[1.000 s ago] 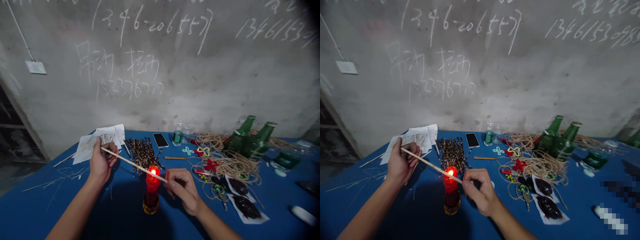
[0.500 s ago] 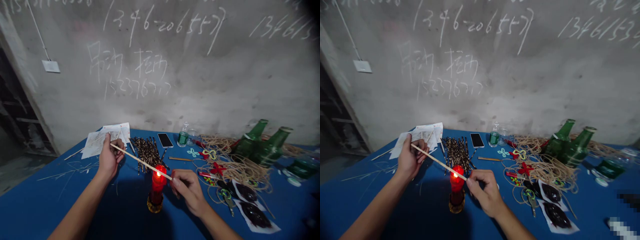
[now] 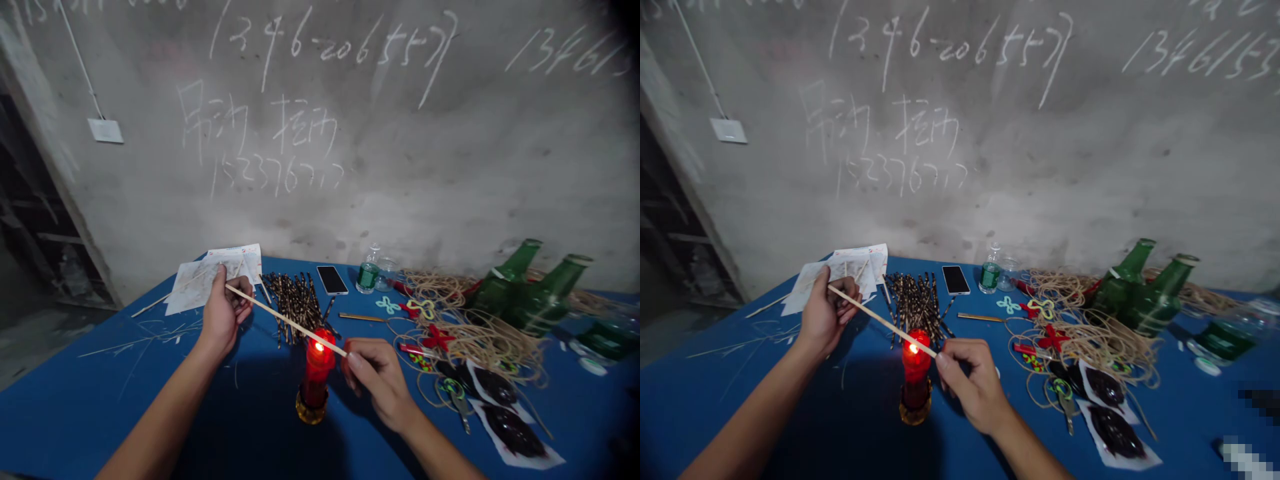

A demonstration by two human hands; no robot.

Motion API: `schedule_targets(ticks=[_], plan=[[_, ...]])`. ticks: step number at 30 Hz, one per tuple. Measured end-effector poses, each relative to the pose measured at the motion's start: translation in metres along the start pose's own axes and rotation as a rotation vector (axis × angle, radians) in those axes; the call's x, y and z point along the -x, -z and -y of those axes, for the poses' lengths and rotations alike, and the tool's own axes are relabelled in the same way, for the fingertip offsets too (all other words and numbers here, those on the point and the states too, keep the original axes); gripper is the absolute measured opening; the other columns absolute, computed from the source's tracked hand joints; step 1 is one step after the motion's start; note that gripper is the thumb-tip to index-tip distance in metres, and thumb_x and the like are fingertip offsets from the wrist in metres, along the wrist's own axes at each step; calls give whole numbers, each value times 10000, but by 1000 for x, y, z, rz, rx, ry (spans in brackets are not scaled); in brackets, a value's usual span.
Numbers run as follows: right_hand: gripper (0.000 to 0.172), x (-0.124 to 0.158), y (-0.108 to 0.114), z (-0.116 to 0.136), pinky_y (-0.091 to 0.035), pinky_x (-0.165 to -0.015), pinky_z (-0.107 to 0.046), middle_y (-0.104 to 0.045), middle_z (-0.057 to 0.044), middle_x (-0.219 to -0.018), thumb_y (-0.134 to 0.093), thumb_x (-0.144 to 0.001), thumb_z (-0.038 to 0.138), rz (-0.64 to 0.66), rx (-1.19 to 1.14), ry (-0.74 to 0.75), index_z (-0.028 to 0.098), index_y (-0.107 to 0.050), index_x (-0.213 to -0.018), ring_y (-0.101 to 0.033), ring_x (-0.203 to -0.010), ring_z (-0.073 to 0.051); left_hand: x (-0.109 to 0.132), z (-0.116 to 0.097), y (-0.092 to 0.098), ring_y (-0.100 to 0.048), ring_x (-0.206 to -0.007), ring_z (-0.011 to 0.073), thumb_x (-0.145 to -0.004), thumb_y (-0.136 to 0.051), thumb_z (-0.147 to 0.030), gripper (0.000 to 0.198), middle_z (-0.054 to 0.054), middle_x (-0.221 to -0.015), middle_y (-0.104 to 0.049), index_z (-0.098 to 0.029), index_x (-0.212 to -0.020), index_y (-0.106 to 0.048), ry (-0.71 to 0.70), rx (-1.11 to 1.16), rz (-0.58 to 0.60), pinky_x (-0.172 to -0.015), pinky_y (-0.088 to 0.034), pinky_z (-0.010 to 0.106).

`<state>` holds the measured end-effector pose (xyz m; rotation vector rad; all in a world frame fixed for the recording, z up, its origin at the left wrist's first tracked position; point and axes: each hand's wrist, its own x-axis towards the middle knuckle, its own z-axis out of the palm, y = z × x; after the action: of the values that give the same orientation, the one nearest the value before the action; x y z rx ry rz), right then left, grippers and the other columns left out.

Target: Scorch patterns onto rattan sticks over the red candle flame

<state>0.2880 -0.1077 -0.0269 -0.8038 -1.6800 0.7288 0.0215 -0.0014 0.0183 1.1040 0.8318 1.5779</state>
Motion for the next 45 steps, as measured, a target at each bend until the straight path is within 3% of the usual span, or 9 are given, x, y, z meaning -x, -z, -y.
schedule_targets(ticks=[29,38,45], plan=[[583,1,0,-1,-339,-537,-288,-508,14,-544,-512,-1104,512,59,-59,-34,196,-573,-619,-476,-502,-129,1,1,-2,-309,-416,76,-988,-479,-671,647,-25,-496,-388,-179,-576,-564,36,11,-5,-352,-234,162],[656,1,2,1,-318,-558,-299,-473,19,-494,-485,-1121,483,21,7,11,197,-513,-532,-458,-484,-119,1,2,-5,-281,-413,69,-988,-481,-701,673,-39,-495,-342,-180,-565,-530,22,0,-5,-359,-227,156],[643,1,2,3,-322,-545,-287,-472,23,-478,-507,-1108,487,-33,4,28,194,-530,-536,-465,-472,-113,3,1,-7,-285,-384,51,-968,-500,-740,718,-39,-498,-339,-166,-537,-514,-5,3,83,-354,-185,172]])
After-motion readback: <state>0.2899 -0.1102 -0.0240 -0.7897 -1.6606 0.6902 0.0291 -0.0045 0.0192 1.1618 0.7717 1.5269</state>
